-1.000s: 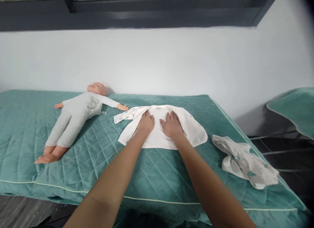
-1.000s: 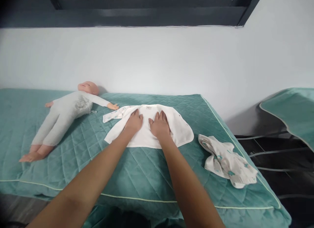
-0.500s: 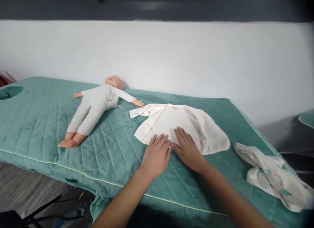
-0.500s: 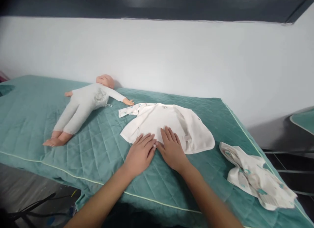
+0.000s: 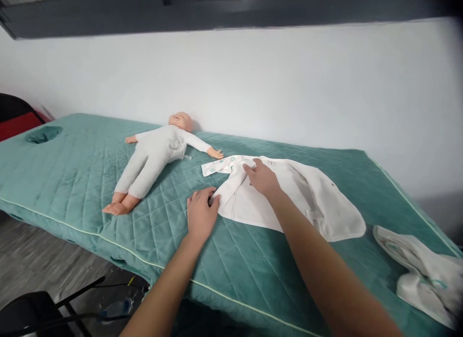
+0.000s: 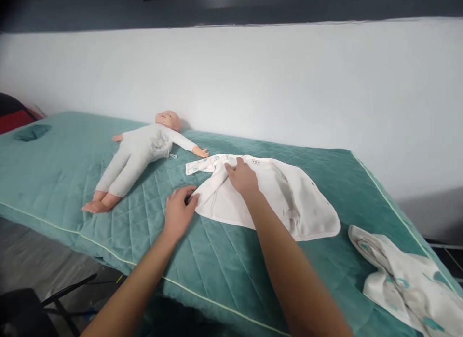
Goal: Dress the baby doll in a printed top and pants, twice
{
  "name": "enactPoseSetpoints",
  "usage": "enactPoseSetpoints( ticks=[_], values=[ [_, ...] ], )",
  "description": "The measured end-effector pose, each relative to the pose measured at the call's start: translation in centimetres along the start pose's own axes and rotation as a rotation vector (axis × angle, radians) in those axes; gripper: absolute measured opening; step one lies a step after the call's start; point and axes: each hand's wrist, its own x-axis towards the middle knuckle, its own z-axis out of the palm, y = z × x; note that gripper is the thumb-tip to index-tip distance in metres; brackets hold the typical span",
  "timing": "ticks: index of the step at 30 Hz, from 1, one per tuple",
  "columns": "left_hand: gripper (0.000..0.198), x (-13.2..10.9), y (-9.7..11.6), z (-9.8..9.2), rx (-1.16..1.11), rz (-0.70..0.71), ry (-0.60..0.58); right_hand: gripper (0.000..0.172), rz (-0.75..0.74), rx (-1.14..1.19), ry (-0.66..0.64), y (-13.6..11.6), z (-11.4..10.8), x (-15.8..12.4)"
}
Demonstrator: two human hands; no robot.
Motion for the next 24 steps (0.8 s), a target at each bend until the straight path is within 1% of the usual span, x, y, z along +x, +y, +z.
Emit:
enactPoseSetpoints(
  ticks=[2, 4, 5, 7, 9, 11, 12, 14, 16, 18, 21, 24],
  values=[
    [0.023, -0.5, 0.2, 0.1, -0.088, 0.053, -0.015, 0.06, 0.024, -0.069, 0.028, -0.3, 0.4, 1.3],
    [0.023, -0.9, 0.4, 0.3, -0.159, 0.139, -0.034, 0.058, -0.019, -0.118, 0.058, 0.1, 0.7, 2.0],
    [0.023, -1.2, 0.6, 0.5, -0.18, 0.19, -0.036, 0.054, -0.054, -0.108, 0.051, 0.4, 0.7, 2.2],
    [0.024, -1.7, 1.1, 0.8, -0.196, 0.291, -0.014, 0.042, -0.103, 0.013, -0.027, 1.4, 0.5, 2.6],
    [0.026, -2.4, 1.9, 1.2, -0.197, 0.387, 0.024, 0.031, -0.118, 0.216, -0.143, 2.4, -0.1, 2.8],
    [0.031, -3.2, 3.0, 1.7, -0.185, 0.485, 0.042, 0.024, -0.122, 0.413, -0.233, 3.2, -0.7, 2.9],
    [0.033, -3.6, 3.6, 1.9, -0.172, 0.533, 0.038, 0.022, -0.118, 0.487, -0.252, 3.4, -0.9, 2.9],
    [0.035, -4.2, 4.8, 2.3, -0.13, 0.623, -0.007, 0.018, -0.094, 0.569, -0.23, 3.7, -1.2, 3.0],
    [0.036, -4.6, 5.9, 2.6, -0.087, 0.703, -0.082, 0.014, -0.087, 0.549, -0.14, 4.1, -1.3, 3.2],
    [0.038, -4.8, 6.5, 2.8, -0.057, 0.757, -0.158, 0.013, -0.122, 0.497, -0.08, 4.7, -1.6, 3.4],
    [0.04, -4.8, 6.6, 3.1, -0.059, 0.761, -0.211, 0.015, -0.142, 0.504, -0.086, 5.8, -2.3, 3.6],
    [0.038, -4.7, 6.3, 3.4, -0.031, 0.682, -0.202, 0.015, -0.075, 0.508, -0.031, 6.7, -3.0, 3.6]
  ],
)
